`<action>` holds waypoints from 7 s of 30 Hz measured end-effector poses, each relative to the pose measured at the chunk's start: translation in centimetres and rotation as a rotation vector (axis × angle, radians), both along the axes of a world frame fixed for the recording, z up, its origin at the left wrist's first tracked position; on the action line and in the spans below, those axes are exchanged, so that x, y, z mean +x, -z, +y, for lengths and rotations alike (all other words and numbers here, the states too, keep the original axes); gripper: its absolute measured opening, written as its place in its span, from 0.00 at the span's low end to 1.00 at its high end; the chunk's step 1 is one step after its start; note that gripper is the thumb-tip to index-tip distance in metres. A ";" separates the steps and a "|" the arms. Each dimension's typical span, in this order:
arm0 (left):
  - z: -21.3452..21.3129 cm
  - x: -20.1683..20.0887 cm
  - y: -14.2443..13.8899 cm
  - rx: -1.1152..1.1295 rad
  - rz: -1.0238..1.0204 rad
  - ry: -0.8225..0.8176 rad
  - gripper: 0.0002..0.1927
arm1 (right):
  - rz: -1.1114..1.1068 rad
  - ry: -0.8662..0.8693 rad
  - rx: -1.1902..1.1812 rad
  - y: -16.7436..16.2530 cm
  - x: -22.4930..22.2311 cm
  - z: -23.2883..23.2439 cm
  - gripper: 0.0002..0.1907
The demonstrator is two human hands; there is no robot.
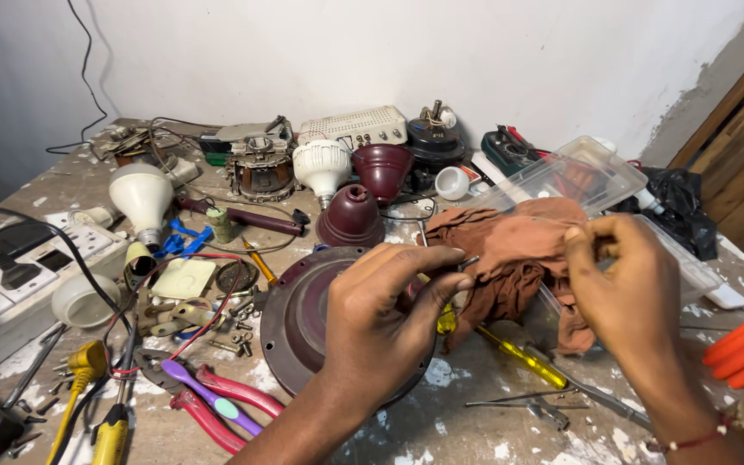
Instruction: The person twists and connects electrical wires at the hub of a ceiling fan motor housing, then uses a yellow-handled screwdriver to drive screws into the housing, repositioning the fan to reach each screw. They finish by wiping the housing and their hands with a cloth.
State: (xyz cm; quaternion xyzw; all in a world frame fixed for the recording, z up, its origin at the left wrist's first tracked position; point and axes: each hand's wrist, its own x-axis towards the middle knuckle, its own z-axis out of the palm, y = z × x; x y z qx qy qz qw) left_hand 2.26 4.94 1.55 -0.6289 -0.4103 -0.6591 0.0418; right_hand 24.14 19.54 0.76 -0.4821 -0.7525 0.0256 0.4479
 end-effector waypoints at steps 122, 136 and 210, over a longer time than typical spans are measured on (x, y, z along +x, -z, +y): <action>-0.2 1.4 0.9 -0.051 -0.038 0.146 0.10 | 0.720 -0.862 -0.783 0.2 -2.0 -5.4 0.14; 0.0 1.6 1.4 -0.067 0.041 0.149 0.10 | 0.579 -0.665 -0.715 0.3 -2.3 -5.3 0.10; 0.4 1.1 1.5 -0.081 -0.026 0.041 0.09 | 0.778 -0.941 -0.836 0.1 -4.0 -6.6 0.09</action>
